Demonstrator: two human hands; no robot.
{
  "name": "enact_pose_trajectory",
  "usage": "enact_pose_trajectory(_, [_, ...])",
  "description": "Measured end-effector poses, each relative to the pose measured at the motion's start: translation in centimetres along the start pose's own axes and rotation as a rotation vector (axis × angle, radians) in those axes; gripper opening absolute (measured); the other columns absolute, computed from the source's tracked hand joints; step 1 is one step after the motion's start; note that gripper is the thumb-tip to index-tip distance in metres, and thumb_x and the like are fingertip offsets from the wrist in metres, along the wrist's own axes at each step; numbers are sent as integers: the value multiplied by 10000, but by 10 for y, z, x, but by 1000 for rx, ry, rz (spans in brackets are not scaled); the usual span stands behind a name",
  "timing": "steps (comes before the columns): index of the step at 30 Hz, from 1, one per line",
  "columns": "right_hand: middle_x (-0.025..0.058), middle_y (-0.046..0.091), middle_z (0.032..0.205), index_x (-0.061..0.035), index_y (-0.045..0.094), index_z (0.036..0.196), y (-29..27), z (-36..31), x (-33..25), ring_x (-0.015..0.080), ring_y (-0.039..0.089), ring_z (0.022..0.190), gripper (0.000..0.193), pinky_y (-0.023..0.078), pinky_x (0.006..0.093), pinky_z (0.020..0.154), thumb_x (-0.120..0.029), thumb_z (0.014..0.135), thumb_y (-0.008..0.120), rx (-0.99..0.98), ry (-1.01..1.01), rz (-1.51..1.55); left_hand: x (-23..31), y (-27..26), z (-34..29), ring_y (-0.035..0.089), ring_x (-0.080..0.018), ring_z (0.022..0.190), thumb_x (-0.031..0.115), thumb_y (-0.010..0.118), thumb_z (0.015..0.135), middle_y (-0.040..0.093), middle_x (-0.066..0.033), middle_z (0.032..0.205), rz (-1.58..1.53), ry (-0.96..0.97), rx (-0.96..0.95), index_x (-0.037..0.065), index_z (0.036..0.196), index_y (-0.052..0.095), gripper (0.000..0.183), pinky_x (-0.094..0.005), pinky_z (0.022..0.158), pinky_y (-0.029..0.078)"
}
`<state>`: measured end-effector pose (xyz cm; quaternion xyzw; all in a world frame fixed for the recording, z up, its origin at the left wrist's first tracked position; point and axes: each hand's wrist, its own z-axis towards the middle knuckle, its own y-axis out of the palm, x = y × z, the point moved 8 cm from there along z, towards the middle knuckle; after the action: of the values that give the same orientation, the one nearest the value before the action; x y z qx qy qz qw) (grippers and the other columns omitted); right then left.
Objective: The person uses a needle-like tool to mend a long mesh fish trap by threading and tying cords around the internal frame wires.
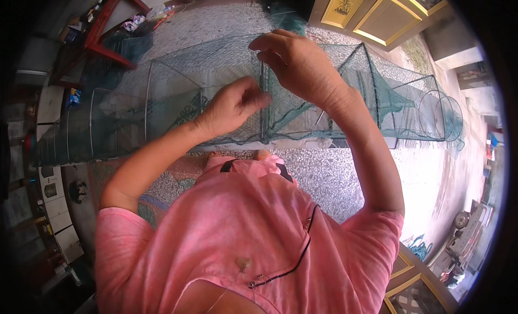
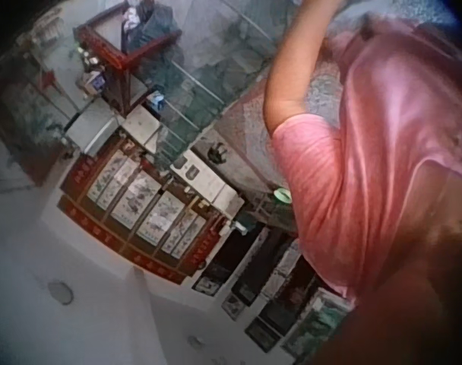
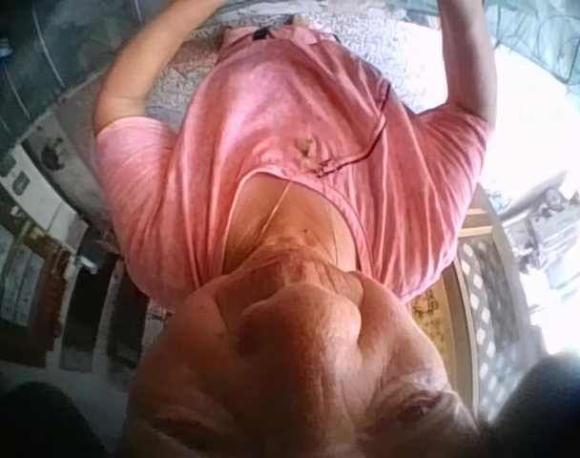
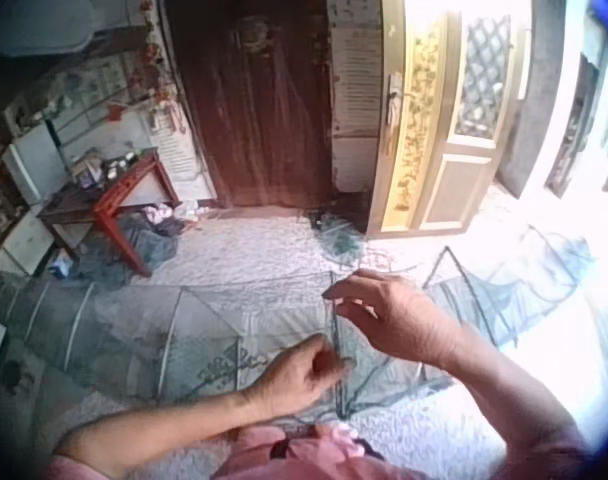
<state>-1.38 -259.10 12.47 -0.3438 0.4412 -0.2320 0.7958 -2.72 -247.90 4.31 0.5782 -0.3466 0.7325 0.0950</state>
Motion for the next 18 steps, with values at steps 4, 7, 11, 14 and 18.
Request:
enact_pose_trajectory(4, [130, 658, 989, -77, 651, 1045, 9, 14, 14, 312, 655, 872, 180, 533, 367, 745, -85, 884, 571, -22, -51, -55, -10, 1, 1, 488, -106, 581, 297, 617, 918, 526, -17, 643, -160, -117, -2, 43, 782, 531, 300, -262, 544, 408])
enact_pose_trajectory(7, [114, 676, 1010, -84, 657, 1064, 14, 18, 23, 277, 665, 915, 192, 545, 346, 797, -95, 917, 535, -54, -19, -80, -16, 3, -2, 454, -80, 567, 253, 577, 941, 494, -1, 649, -473, -255, -50, 52, 815, 529, 241, -234, 515, 379])
enact_pose_trajectory(11, [108, 681, 1021, -85, 659, 1067, 16, 21, 24, 265, 671, 911, 193, 543, 345, 821, -116, 937, 520, -98, -22, -66, -16, 3, -7, 418, -61, 548, 180, 499, 968, 500, -15, 760, -543, -317, 13, 63, 926, 501, 124, -205, 467, 341])
enact_pose_trajectory(14, [107, 686, 1009, -82, 666, 1046, 19, 24, 26, 268, 675, 896, 187, 540, 345, 822, -109, 939, 516, -112, -54, -66, -18, 7, -9, 428, -64, 555, 171, 494, 969, 511, -19, 804, -489, -317, -15, 69, 973, 486, 103, -203, 467, 347])
enact_pose_trajectory(18, [103, 693, 971, -86, 676, 1009, 21, 29, 28, 265, 676, 884, 176, 535, 344, 811, -93, 926, 521, -137, -42, -46, -20, 5, -10, 448, -68, 582, 185, 554, 945, 511, -10, 795, -541, -357, -28, 67, 986, 492, 139, -210, 491, 367])
